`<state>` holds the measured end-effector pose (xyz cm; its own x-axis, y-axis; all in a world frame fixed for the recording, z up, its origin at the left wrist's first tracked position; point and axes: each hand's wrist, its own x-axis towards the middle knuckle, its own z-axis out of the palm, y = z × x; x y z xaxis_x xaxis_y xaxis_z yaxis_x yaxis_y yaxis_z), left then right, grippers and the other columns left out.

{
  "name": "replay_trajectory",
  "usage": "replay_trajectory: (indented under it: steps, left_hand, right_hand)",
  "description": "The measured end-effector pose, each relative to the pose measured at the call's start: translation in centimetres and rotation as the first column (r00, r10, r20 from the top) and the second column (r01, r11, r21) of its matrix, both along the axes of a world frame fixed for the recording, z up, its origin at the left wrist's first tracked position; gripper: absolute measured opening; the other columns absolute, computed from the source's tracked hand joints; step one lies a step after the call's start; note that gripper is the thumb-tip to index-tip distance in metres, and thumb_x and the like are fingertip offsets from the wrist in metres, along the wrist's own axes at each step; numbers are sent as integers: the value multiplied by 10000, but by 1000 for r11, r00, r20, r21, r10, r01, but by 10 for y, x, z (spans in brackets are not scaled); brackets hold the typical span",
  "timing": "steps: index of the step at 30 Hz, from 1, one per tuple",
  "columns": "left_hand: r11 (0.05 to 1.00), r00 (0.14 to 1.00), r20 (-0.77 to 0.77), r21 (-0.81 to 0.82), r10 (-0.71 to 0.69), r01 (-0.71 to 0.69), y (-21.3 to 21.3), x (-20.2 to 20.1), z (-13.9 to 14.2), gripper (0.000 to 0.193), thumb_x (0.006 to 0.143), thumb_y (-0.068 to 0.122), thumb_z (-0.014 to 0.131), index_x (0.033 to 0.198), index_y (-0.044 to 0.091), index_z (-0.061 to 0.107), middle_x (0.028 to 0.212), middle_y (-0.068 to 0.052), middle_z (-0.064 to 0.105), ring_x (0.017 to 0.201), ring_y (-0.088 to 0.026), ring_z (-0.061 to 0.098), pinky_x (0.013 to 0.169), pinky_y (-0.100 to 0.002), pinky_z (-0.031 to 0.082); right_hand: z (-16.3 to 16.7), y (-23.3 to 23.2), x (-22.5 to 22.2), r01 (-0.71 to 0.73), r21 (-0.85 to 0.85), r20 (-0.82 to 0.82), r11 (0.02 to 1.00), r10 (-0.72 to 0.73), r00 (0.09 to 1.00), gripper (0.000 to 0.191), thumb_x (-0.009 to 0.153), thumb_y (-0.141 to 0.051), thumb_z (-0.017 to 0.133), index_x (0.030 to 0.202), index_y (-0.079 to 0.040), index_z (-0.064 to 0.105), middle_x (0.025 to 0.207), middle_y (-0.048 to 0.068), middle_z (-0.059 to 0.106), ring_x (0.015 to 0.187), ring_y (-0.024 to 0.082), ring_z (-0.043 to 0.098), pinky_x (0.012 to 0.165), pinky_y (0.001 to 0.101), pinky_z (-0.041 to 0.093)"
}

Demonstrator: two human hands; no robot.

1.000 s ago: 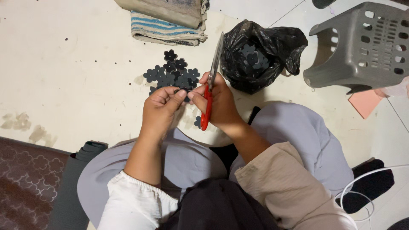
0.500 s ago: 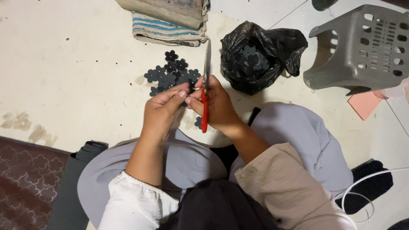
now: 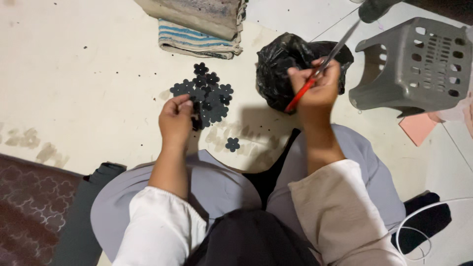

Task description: The person sits on the floor and uses red-handled scissors to trim small black flower-shaped foam pieces. They hold each piece in the left hand and cut with the right hand, placing the finished pieces into a black plastic bag.

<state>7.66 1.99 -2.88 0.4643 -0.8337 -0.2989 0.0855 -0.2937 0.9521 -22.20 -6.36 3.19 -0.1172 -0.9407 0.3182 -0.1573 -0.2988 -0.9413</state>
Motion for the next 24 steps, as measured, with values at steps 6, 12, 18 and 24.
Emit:
replay_trajectory:
  steps: [6, 12, 18, 24]
  left_hand:
    - [889, 852, 451, 457, -267, 36, 4, -6, 2, 356, 767, 180, 837, 1092, 98, 715, 1053, -114, 638, 886, -276, 653, 765, -376, 537]
    - [863, 736, 574, 505, -359, 27, 2, -15, 1, 411, 710, 182, 901, 1036, 81, 672, 1095, -175, 617, 962, -369, 661, 820, -430, 550]
    - [834, 845, 379, 536, -378, 133, 3, -9, 9, 206, 797, 229, 853, 866, 68, 746, 835, -94, 747, 759, -238, 677, 730, -350, 526]
    - [971, 973, -151, 134, -176, 196, 8, -10, 34, 139, 953, 150, 720, 1019, 32, 751, 811, -15, 708, 695, -71, 593, 613, -207, 460]
  right_hand:
    - [-14, -18, -10, 131, 191, 172, 973, -164, 971, 406, 985, -83, 808, 1187, -54, 456, 811, 25, 627, 697, 95, 605, 652, 248, 533]
    - [-20, -9, 13, 28, 159, 174, 987, -56, 983, 418, 961, -55, 810, 1197, -59, 465, 803, 8, 608, 683, 78, 578, 644, 237, 521]
    - [-20, 5, 30, -108, 144, 200, 984, 78, 977, 422, 981, -20, 789, 1220, -62, 443, 808, 13, 606, 700, 75, 572, 660, 214, 488]
    - [-22, 24, 55, -406, 298, 335, 864, 304, 892, 436, 911, -11, 747, 1210, -62, 434, 910, 71, 711, 806, 113, 684, 742, 243, 575]
